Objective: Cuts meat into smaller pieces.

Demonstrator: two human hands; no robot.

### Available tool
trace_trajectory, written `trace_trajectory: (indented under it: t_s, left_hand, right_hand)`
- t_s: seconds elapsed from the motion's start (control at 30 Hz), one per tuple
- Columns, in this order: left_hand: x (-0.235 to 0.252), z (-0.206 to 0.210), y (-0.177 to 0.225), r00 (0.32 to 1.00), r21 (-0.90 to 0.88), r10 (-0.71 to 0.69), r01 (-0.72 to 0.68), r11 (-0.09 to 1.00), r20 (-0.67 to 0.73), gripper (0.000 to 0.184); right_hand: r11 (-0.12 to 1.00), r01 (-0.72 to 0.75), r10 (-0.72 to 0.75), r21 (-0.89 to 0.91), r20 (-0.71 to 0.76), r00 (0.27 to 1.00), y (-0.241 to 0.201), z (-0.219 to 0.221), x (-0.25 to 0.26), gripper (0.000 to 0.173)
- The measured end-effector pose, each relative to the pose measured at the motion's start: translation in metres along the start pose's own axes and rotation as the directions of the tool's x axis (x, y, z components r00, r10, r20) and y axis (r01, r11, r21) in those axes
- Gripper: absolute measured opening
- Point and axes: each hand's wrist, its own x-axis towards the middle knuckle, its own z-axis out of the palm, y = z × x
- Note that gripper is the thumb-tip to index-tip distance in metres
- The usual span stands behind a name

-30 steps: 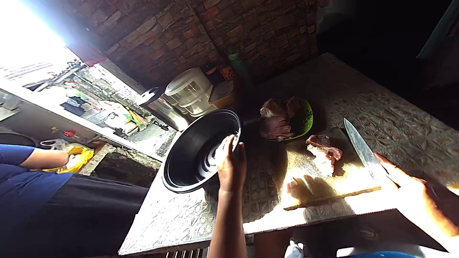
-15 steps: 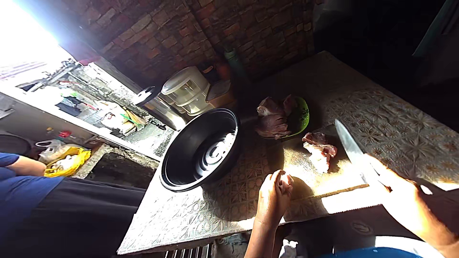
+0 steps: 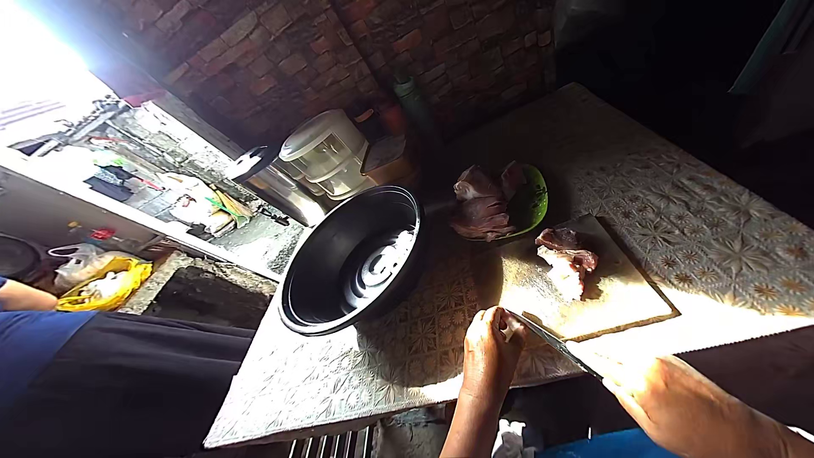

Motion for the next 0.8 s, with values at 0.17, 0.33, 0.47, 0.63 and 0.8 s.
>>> trace_trajectory:
  t_s: [0.17,0.33,0.47,0.63,0.8]
  left_hand:
    - [0.000,0.007,0.000,0.997,0.068,0.058,-0.054,0.996,-0.053,0.023]
    - [0.000,0.010,0.004,0.990,0.119,0.089,-0.075,0.990,-0.113,0.020]
    - [0.000,0.009,0.007,0.988,0.132,0.099,-0.084,0.988,-0.116,0.020]
    - [-0.001,0.012,0.005,0.988,0.109,0.095,-0.083,0.991,-0.119,0.021]
    - [-0.002,0.003,-0.007,0.981,0.129,0.065,-0.042,0.991,-0.182,0.018]
  right_hand:
    - [0.982,-0.006,0.024,-0.189,0.093,0.995,-0.011,-0.010,0.005,0.050]
    - [0.956,-0.043,0.139,-0.290,0.321,0.937,-0.032,-0.015,0.032,0.060]
    - [0.949,-0.266,0.287,-0.170,0.815,0.503,-0.042,-0.042,0.099,0.061]
    - [0.973,-0.220,0.204,-0.070,0.712,0.672,-0.031,-0.008,0.108,0.063]
    - [0.958,-0.271,0.251,-0.095,0.735,0.631,-0.034,-0.019,0.088,0.070]
